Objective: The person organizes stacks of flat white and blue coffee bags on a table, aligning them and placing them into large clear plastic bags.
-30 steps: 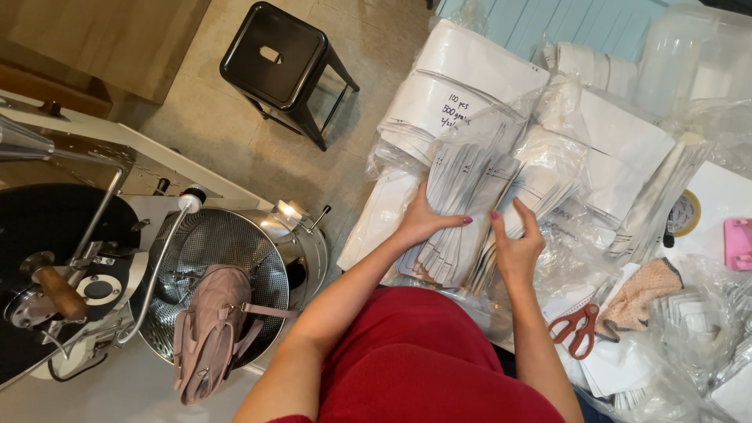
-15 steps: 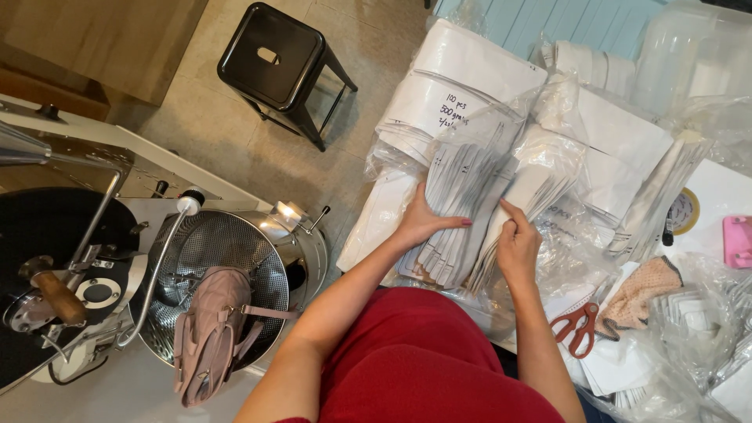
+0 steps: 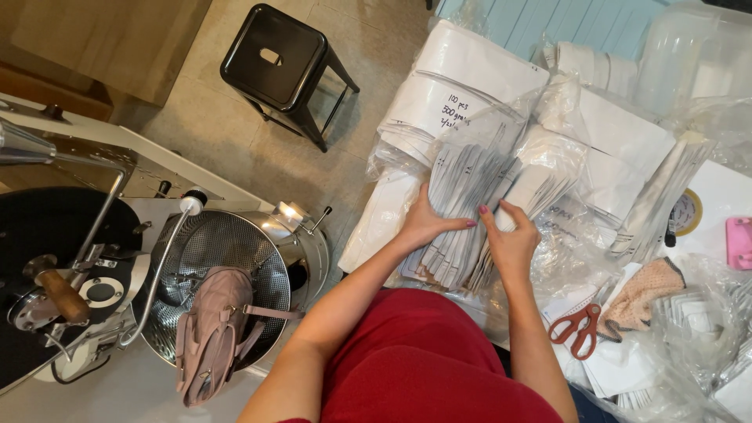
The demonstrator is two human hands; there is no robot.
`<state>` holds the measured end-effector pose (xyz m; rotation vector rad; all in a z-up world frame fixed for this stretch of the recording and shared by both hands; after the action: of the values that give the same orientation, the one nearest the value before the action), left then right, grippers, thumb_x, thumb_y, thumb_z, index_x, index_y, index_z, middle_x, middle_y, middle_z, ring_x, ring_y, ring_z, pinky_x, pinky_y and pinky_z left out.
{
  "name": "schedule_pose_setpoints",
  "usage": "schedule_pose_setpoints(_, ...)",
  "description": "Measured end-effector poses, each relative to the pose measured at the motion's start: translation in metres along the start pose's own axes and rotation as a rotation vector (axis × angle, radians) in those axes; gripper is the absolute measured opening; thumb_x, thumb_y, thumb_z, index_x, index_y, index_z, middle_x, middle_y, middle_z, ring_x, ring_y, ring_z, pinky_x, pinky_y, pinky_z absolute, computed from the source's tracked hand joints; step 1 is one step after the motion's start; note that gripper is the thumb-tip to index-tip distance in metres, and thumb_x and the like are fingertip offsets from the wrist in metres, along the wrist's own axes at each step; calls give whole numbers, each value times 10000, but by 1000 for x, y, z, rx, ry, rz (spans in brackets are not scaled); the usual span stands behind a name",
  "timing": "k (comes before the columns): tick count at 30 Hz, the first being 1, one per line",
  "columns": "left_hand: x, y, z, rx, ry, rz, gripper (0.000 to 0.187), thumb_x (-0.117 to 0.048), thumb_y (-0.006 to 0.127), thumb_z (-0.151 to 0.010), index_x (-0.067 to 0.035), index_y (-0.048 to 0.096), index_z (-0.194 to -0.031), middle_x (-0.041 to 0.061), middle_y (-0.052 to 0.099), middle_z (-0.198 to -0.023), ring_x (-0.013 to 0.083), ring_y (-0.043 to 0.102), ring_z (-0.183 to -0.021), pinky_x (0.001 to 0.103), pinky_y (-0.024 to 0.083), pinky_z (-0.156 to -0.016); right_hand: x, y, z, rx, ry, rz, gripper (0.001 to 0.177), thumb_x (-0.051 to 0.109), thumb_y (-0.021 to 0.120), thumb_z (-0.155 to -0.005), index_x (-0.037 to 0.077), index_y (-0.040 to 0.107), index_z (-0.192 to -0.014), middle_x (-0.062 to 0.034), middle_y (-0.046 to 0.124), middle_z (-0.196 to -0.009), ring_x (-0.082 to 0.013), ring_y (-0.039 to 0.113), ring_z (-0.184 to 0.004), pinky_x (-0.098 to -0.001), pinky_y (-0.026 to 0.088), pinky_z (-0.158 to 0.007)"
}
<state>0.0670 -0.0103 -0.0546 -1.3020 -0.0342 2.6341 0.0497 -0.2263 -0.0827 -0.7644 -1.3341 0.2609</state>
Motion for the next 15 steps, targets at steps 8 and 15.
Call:
schedule_pose_setpoints(8, 3, -1, 0, -8, -12, -27, 1147, -527, 919, -488, -135, 377, -1420, 352, 545, -1360, 513, 510, -1313, 548, 406, -1151, 2, -14, 5, 17, -75, -96, 389, 223, 613, -1018, 26, 608, -1354, -316, 619, -1272, -509, 534, -1253, -590, 387, -1095)
schedule_pose_setpoints(15, 0, -3, 2, -10, -16, -2, 1161, -513, 933, -475, -144, 379, -1426, 337, 560, -1355, 494, 522, -1310, 536, 419, -1140, 57, -38, 15, 120, -30, -48, 538, 39, 382, -992, 145, 572, -1483, -334, 576, -1396, -545, 474, -1323, -598, 352, -1149)
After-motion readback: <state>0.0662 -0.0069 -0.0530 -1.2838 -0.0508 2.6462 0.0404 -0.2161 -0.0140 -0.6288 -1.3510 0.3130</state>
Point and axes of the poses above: each hand's wrist, its own z-axis away from the middle knuckle, its own y-axis out of the palm, x = y × z, the point moved 9 cm from there along -z, towards the middle knuckle
